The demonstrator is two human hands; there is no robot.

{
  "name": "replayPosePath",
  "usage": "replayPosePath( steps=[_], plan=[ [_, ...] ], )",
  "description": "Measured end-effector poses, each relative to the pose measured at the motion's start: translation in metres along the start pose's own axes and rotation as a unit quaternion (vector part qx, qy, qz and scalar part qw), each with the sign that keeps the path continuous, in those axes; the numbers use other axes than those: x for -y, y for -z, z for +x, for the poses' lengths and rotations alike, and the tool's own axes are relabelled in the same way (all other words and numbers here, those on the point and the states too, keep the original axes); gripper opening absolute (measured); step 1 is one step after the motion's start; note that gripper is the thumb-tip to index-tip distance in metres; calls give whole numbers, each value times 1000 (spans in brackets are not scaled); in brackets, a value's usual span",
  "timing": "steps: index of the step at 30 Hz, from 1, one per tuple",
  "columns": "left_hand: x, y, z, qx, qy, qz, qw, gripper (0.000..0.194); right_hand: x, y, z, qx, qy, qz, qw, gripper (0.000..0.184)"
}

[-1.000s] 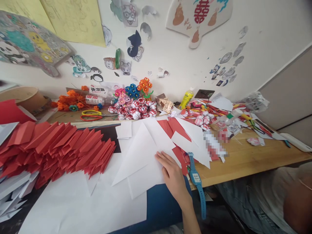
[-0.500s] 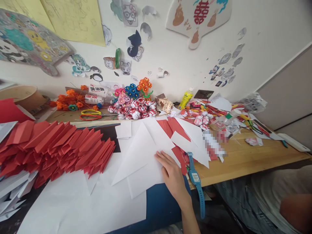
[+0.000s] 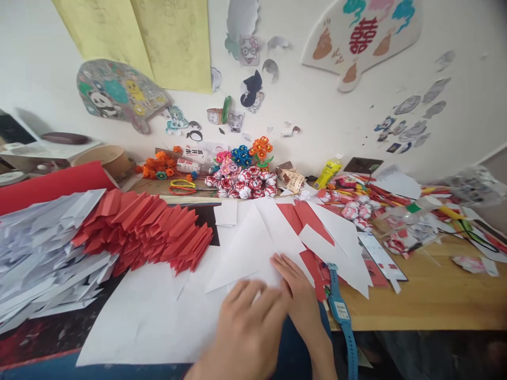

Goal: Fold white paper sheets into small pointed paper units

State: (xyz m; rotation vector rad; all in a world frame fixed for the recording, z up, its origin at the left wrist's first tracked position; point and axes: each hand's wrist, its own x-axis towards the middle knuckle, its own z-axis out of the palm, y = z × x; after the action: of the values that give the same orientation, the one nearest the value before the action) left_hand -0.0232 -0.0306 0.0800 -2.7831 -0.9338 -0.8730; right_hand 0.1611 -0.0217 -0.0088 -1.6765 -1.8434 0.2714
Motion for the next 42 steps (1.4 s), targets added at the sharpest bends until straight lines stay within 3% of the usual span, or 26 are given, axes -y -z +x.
replayPosePath(
  steps=[5,10,16,25,35,42],
  plan=[
    [38,-44,52,182,-14,151,972,34,-2,-1,-2,-23,28,-7,999,51],
    [60,-84,75,242,13,187,952,30,-1,0,-2,-18,31,-26,999,56],
    [87,-117,98,209,78,169,960,30,2,2,-2,-3,30,-39,999,55],
    [126,-132,126,166,134,163,963,36,4,4,0,-10,26,-24,999,59],
    [136,-144,112,112,112,174,972,48,4,4,7,-17,27,-57,998,56],
    [133,-145,112,106,80,188,973,43,19,4,50,15,34,-208,977,35]
  ],
)
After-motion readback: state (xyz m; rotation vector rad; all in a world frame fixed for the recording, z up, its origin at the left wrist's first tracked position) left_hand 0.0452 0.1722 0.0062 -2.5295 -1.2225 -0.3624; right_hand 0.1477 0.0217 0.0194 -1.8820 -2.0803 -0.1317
